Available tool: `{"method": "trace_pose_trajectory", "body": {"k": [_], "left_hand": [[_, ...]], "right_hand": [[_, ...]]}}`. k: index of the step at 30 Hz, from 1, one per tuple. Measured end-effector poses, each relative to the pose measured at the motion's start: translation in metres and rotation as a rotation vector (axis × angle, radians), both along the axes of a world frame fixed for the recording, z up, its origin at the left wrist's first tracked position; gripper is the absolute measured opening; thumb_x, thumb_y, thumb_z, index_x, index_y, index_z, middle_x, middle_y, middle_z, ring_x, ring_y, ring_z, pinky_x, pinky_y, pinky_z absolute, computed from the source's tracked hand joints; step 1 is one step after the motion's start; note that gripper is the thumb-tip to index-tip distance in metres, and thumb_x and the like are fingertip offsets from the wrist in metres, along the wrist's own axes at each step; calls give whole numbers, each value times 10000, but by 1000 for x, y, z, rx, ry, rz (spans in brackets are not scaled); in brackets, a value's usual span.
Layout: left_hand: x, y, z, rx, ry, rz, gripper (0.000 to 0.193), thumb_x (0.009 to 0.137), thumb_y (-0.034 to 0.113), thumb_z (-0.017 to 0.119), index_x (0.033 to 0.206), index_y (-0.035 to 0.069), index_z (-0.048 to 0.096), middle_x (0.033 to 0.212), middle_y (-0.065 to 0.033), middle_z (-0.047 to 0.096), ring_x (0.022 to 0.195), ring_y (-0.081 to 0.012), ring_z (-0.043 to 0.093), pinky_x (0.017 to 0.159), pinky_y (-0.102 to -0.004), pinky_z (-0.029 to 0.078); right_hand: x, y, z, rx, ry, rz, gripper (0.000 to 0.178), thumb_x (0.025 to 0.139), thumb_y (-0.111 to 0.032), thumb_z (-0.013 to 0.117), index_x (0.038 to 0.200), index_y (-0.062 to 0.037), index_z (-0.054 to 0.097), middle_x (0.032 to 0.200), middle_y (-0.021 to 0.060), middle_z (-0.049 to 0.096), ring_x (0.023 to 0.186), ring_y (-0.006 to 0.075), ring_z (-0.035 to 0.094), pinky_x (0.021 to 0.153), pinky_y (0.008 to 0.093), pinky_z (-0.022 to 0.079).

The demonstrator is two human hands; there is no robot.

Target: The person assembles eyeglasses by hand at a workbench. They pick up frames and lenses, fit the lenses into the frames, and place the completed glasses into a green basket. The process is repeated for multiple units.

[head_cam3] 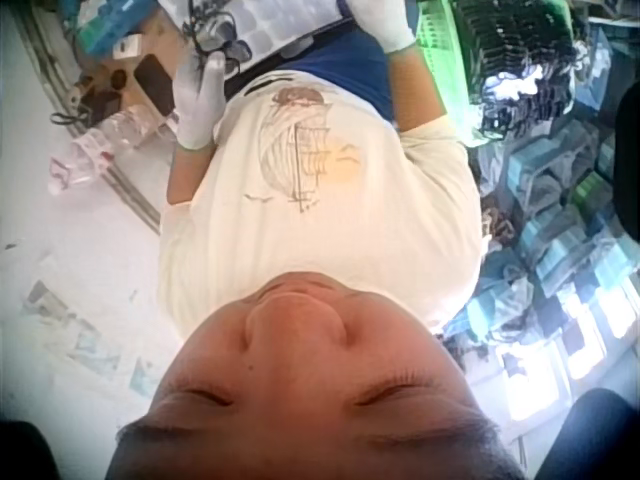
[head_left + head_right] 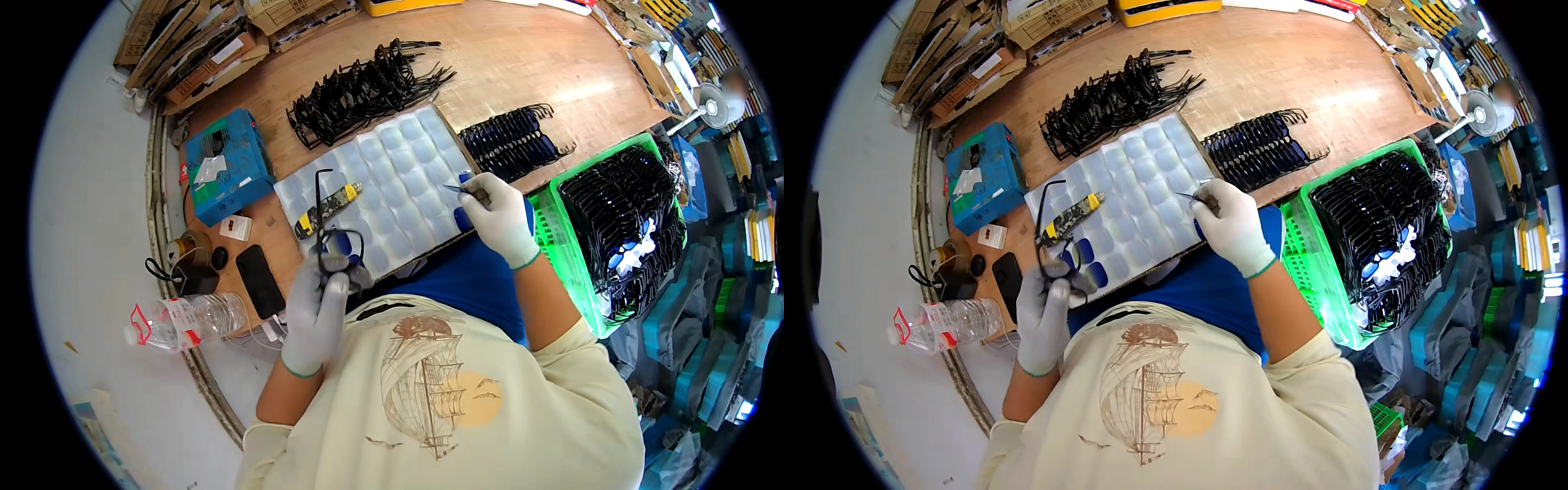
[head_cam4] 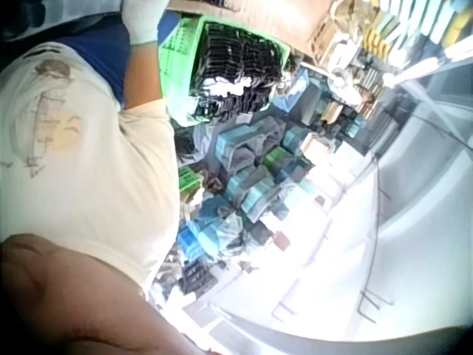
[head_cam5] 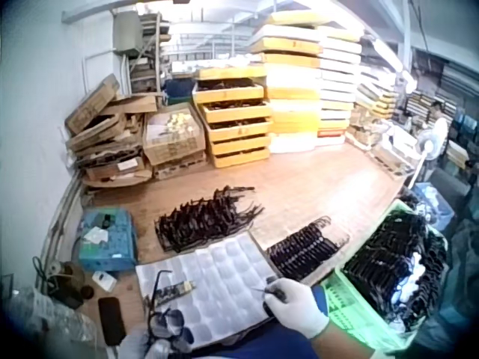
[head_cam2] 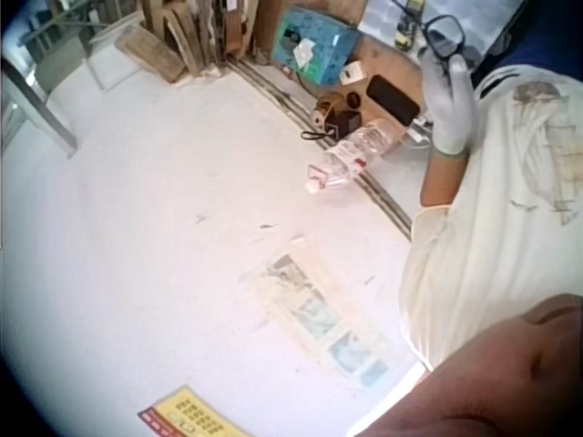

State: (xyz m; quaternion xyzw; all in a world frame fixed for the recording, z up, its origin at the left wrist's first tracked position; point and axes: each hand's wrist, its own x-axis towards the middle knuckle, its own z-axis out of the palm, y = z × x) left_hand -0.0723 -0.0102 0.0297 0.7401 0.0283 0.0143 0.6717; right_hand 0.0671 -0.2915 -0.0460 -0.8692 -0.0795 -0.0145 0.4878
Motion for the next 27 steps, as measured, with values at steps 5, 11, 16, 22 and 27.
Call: {"method": "trace_pose_trajectory", "body": {"k": [5,11,16,22,27], "left_hand": [[7,-16,-21,-59,83,-83,230,1032,91,496,1197,-61,545,978,-128,707,893,-174,669,839,-323,536],[12,-15,-29,56,56,-154,200,1056,102,466,1202,-27,510,1005,-132,695,909,-172,683,834,-314,548],[15,-18,-29,-21,90,-110,221,1052,114,477,1201,-45,520,994,-136,698,904,-170,676,838,-315,546],[20,-26,-33,-22,146,-76,263,1042,107,486,1234,-68,527,975,-141,716,881,-171,687,825,-311,553],[22,-29,-25,214,19,-139,279,1028,104,516,1234,-82,545,906,-175,728,809,-222,727,755,-331,572]], "right_hand": [[-15,-8,-41,-154,9,-151,247,892,-135,668,1113,-29,701,967,228,730,913,393,716,813,435,568],[-17,-1,-42,-126,98,-124,292,887,-153,678,1155,-41,709,954,212,741,893,372,728,831,413,573],[-13,0,-19,230,46,-228,275,924,-68,685,1179,33,698,932,134,760,824,165,729,776,304,577],[-47,33,45,886,450,128,395,927,-31,690,1298,40,575,1000,107,703,781,111,629,705,276,529],[-58,55,46,929,473,177,340,917,-36,705,1242,20,622,952,119,714,753,146,658,691,277,541]]}}
